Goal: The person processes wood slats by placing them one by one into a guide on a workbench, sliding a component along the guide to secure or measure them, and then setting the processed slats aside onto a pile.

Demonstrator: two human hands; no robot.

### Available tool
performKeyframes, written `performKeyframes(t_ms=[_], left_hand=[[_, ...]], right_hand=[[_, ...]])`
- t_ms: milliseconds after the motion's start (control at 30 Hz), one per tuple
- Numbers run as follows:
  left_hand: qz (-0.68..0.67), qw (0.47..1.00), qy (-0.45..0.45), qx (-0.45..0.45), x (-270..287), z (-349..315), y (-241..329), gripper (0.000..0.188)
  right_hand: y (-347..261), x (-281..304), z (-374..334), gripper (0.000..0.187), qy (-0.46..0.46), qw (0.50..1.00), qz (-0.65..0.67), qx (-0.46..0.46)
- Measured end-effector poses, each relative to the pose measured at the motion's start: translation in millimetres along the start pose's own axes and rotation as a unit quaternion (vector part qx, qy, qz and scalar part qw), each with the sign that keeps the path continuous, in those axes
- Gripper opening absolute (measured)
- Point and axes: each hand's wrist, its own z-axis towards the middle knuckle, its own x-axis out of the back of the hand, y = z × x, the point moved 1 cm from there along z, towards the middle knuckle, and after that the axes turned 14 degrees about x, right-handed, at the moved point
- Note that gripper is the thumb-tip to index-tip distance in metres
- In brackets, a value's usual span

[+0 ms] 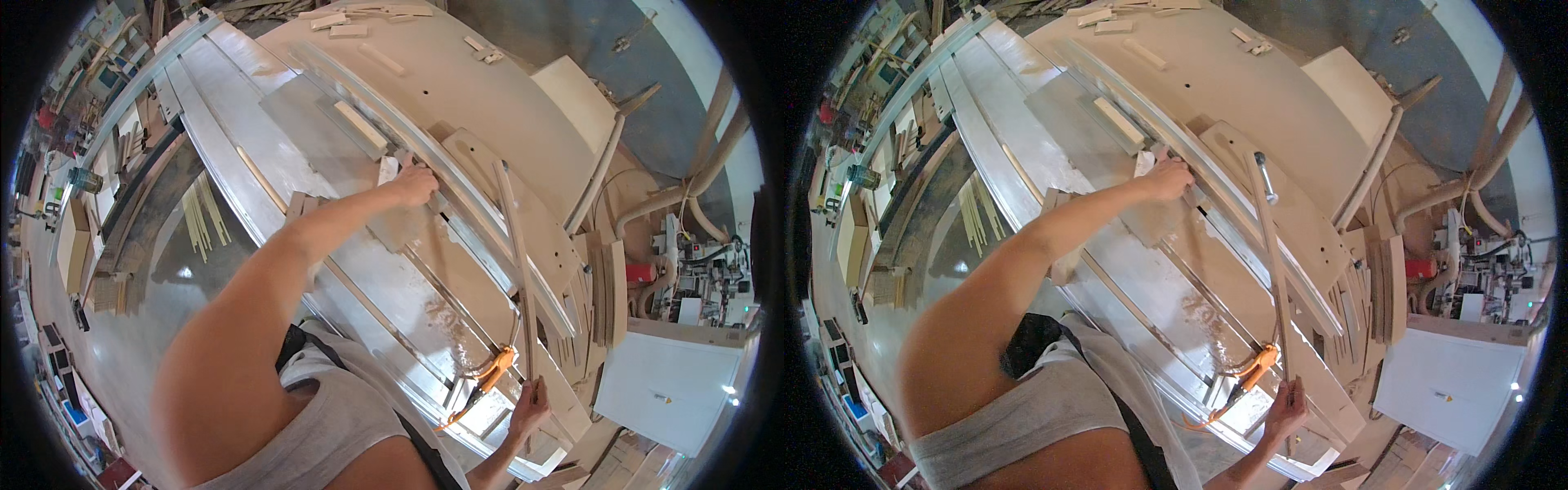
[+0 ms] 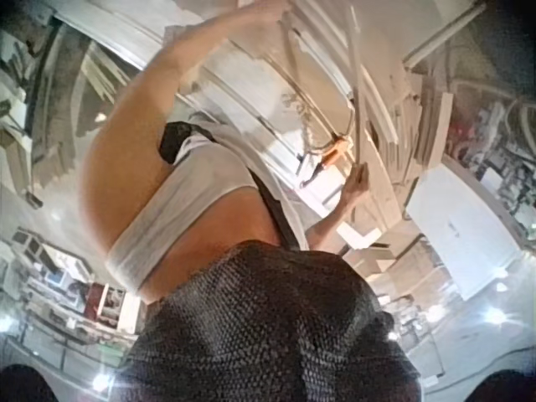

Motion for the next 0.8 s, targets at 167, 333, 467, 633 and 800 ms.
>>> performKeyframes(t_ms=[167, 333, 467, 633, 800], left_hand=[[-0.069, 0.958, 0.271, 0.059, -45.4, -27.9, 26.4, 0.024], [-0.355, 0.858, 0.28, 0.244, -57.4, -45.2, 72.8, 0.041], [-0.51, 0.79, 0.227, 0.252, -96.7, -3.5, 67.5, 0.047], [-0.674, 0.662, 0.198, 0.262, -73.2, -0.1, 100.2, 0.054], [-0.691, 0.638, 0.189, 0.281, -38.7, -29.5, 101.2, 0.061]], right_hand=[[41.7, 47.4, -26.9, 0.016, -0.045, 0.995, -0.09, -0.014], [74.6, 43.6, -30.6, 0.022, -0.02, 0.998, -0.041, 0.031], [93.4, 42.1, -3.2, 0.029, -0.042, 0.995, -0.003, 0.093], [101.3, 46.2, 19.9, 0.03, -0.107, 0.99, -0.053, 0.076], [98.1, 56.0, 46.5, 0.021, -0.114, 0.982, -0.089, 0.123]])
